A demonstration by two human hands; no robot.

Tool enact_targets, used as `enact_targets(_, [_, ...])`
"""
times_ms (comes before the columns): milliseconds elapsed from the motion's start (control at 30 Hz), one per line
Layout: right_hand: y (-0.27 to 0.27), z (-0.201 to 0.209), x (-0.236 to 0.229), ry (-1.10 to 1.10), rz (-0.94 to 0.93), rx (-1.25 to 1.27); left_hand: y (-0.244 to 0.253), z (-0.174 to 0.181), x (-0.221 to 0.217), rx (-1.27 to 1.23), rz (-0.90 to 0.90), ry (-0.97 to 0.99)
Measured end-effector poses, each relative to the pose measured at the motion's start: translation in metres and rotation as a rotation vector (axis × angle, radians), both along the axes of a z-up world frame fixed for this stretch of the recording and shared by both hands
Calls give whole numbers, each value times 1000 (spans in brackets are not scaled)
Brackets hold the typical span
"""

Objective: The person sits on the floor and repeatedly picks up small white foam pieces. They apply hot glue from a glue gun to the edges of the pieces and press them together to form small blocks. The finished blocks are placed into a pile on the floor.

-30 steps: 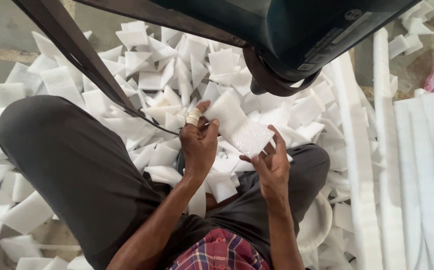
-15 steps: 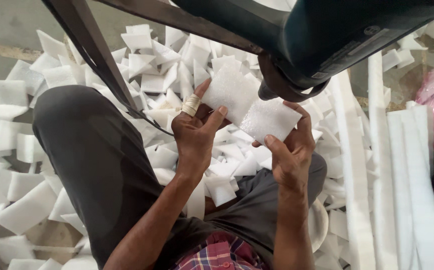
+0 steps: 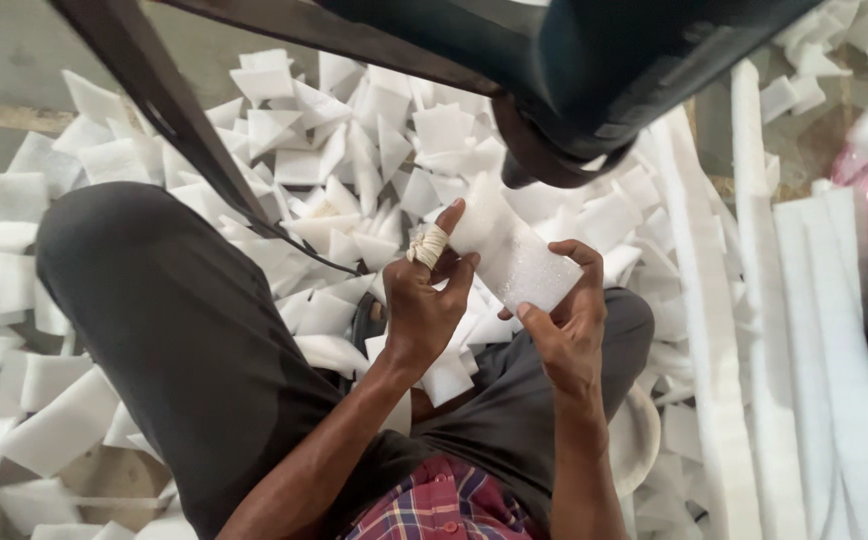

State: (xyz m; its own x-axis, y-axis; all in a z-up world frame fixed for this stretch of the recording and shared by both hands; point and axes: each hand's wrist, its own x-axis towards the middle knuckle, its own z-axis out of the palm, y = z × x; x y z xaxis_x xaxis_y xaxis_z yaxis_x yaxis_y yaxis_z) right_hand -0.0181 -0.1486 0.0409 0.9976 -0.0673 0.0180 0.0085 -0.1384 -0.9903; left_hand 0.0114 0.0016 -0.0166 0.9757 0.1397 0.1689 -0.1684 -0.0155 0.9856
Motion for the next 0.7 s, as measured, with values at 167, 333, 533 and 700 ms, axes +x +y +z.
enact_targets(167, [-17,-12,-13,16,-89,113,-21,-6,-6,-70,-83,-39])
enact_targets(333, [-29,-25,-25,44,-141,189,-36,-7,-18,-71,-141,-105])
enact_targets(533, [-51,-54,-35,87,-158,341,-47,-18,-17,22,-213,36])
enact_targets(700, [-70,-65,-53,200,-207,530,-50,-33,-16,-209,-311,361])
